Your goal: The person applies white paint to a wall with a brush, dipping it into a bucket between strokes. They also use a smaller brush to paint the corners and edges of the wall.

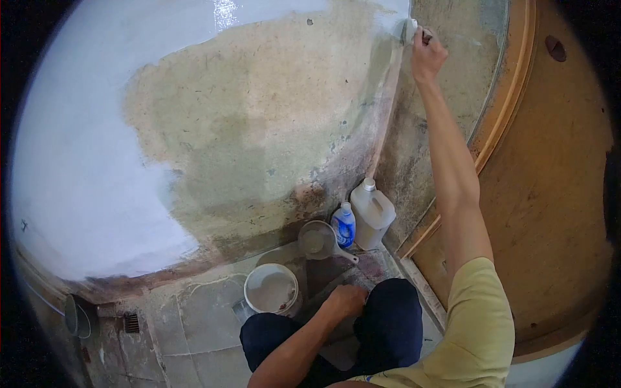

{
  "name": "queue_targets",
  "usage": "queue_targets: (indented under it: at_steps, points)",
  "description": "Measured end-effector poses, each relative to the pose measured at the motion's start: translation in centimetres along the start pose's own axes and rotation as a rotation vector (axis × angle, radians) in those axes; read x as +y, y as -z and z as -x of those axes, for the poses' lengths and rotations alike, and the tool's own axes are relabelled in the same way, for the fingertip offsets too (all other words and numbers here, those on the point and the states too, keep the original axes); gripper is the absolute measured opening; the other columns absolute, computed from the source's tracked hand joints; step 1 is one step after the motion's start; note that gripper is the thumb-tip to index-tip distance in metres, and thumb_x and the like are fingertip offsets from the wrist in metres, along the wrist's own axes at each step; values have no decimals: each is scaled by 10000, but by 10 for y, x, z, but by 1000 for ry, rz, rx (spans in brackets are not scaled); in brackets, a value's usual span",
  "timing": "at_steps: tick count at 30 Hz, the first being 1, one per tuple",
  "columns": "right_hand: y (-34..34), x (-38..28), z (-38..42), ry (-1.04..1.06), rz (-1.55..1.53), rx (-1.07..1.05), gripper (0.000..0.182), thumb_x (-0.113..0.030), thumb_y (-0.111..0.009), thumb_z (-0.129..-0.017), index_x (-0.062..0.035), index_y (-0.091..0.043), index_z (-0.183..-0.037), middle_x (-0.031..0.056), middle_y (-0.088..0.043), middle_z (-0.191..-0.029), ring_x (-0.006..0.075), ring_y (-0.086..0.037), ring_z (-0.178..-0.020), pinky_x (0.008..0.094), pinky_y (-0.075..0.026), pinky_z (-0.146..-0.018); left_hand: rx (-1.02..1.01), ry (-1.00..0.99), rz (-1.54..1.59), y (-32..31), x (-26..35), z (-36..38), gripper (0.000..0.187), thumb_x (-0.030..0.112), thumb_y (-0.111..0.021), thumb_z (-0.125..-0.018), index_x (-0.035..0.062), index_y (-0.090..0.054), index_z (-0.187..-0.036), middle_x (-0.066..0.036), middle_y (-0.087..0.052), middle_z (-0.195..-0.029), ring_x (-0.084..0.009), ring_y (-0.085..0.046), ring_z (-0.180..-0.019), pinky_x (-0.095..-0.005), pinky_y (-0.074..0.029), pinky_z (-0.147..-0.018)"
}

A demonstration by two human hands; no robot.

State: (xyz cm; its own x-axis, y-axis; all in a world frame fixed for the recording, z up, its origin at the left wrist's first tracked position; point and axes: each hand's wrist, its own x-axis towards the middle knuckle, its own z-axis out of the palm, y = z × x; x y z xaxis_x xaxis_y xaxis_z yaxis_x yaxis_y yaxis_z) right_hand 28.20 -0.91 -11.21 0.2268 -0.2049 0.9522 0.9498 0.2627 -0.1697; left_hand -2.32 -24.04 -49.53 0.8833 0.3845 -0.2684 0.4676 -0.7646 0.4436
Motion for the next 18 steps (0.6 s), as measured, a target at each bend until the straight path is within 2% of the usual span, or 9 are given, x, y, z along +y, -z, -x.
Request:
queue_targets:
  at_steps: [3,5,6,8,11,13,18]
  points:
    - [-2,-2,-2,8,9,-24,210,-267,-598,-893,-67,-660,-914,144,-671,-734,319,-670,-665,377,-507,-600,15,1,-8,6,0,4,255,169,-613,-783,79,-661,-1017,-165,-681,-1006,-346,-658,-958,-466,-526,-818]
    - [-5,2,0,48,47,32,224,-240,-636,-887,-20,-674,-875,109,-640,-637,135,-607,-560,299,-469,-570,13,22,18,7,3,7,260,172,-617,-783,78,-659,-1022,-164,-681,-1004,-343,-658,-961,-467,-525,-820]
    - [-4,1,-1,49,45,34,224,-240,-636,-887,-20,-674,-875,109,-640,-637,135,-607,-560,299,-469,-570,15,19,-1,12,5,10,260,168,-617,-782,78,-659,-1022,-165,-682,-1002,-344,-660,-953,-465,-528,-812]
    - [0,1,-2,19,-35,19,209,-265,-606,-891,-77,-673,-953,153,-676,-749,330,-671,-674,391,-510,-613,12,13,-17,11,7,12,259,163,-618,-781,78,-660,-1022,-165,-682,-1000,-345,-662,-946,-463,-531,-805]
    - [0,7,-8,9,-15,-5,220,-273,-613,-888,-69,-671,-949,150,-680,-755,329,-674,-683,400,-511,-615,38,1,-33,7,10,9,236,156,-617,-777,73,-670,-991,-163,-682,-1004,-339,-662,-952,-455,-531,-808]
    - [-2,8,-12,9,12,-21,225,-276,-615,-888,-65,-669,-942,152,-679,-753,327,-675,-684,403,-512,-613,-73,7,-44,19,15,6,202,143,-612,-778,70,-679,-955,-156,-685,-994,-332,-660,-965,-445,-534,-807]
    - [-8,-5,-11,53,31,-47,228,-276,-615,-886,-57,-658,-931,159,-679,-754,332,-674,-684,412,-514,-612,-145,11,-48,19,19,-7,189,126,-632,-763,71,-682,-937,-157,-688,-969,-336,-662,-949,-444,-538,-792]
